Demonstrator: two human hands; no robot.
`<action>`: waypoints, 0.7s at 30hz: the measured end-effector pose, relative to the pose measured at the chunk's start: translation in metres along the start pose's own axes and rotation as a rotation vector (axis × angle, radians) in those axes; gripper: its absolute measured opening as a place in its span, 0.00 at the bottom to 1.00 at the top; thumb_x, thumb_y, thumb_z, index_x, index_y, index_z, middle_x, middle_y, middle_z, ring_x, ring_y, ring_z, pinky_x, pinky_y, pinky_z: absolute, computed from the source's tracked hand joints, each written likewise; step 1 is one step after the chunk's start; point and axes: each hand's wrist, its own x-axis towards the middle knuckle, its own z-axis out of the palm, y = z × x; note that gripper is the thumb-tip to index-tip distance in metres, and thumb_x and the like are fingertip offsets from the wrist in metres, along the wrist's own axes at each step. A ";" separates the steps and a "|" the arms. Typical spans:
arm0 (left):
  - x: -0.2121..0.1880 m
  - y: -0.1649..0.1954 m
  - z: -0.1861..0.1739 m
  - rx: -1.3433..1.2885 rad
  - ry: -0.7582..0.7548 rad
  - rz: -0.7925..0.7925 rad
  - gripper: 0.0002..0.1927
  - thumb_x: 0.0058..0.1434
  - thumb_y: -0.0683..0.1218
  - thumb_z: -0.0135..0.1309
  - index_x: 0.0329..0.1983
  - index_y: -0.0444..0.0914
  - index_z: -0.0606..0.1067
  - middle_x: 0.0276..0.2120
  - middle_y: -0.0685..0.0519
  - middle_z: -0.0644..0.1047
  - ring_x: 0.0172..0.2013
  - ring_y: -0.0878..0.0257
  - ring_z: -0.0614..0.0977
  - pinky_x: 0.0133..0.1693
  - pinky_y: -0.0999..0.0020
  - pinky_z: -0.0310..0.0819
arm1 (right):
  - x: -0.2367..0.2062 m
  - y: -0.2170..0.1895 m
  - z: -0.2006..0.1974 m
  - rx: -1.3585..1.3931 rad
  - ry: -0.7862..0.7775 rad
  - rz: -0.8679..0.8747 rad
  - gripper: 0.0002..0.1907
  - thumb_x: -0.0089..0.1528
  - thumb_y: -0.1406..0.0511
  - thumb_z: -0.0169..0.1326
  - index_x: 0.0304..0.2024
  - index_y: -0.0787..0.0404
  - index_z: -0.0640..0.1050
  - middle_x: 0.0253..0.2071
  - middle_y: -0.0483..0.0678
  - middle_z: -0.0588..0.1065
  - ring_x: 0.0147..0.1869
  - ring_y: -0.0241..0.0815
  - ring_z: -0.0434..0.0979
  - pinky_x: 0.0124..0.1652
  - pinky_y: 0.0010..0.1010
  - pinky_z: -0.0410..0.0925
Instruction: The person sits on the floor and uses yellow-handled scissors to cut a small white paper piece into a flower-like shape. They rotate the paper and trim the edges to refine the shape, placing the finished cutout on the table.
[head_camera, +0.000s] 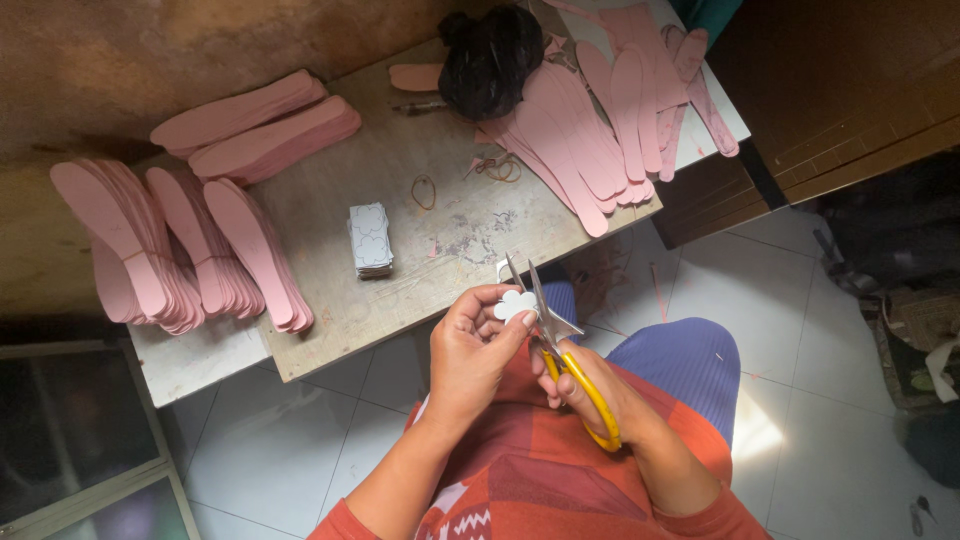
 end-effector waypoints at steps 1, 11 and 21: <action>0.000 0.001 0.000 -0.010 -0.003 -0.002 0.16 0.61 0.37 0.61 0.51 0.30 0.75 0.39 0.52 0.82 0.36 0.73 0.81 0.38 0.79 0.77 | 0.000 0.000 -0.001 -0.003 -0.007 0.011 0.41 0.61 0.30 0.42 0.42 0.61 0.70 0.30 0.42 0.67 0.32 0.33 0.68 0.33 0.26 0.67; 0.004 0.016 -0.011 0.046 -0.048 -0.073 0.23 0.58 0.36 0.62 0.55 0.33 0.69 0.32 0.51 0.80 0.35 0.69 0.82 0.39 0.77 0.77 | -0.002 0.000 -0.006 0.010 -0.030 0.096 0.41 0.57 0.29 0.45 0.38 0.59 0.70 0.24 0.40 0.66 0.28 0.31 0.66 0.28 0.24 0.67; 0.008 0.010 -0.014 -0.012 -0.061 -0.068 0.21 0.59 0.35 0.61 0.54 0.32 0.68 0.36 0.49 0.81 0.38 0.66 0.84 0.41 0.75 0.79 | 0.002 -0.013 -0.004 -0.009 -0.046 0.021 0.40 0.61 0.30 0.42 0.43 0.60 0.70 0.28 0.41 0.66 0.31 0.32 0.67 0.31 0.25 0.69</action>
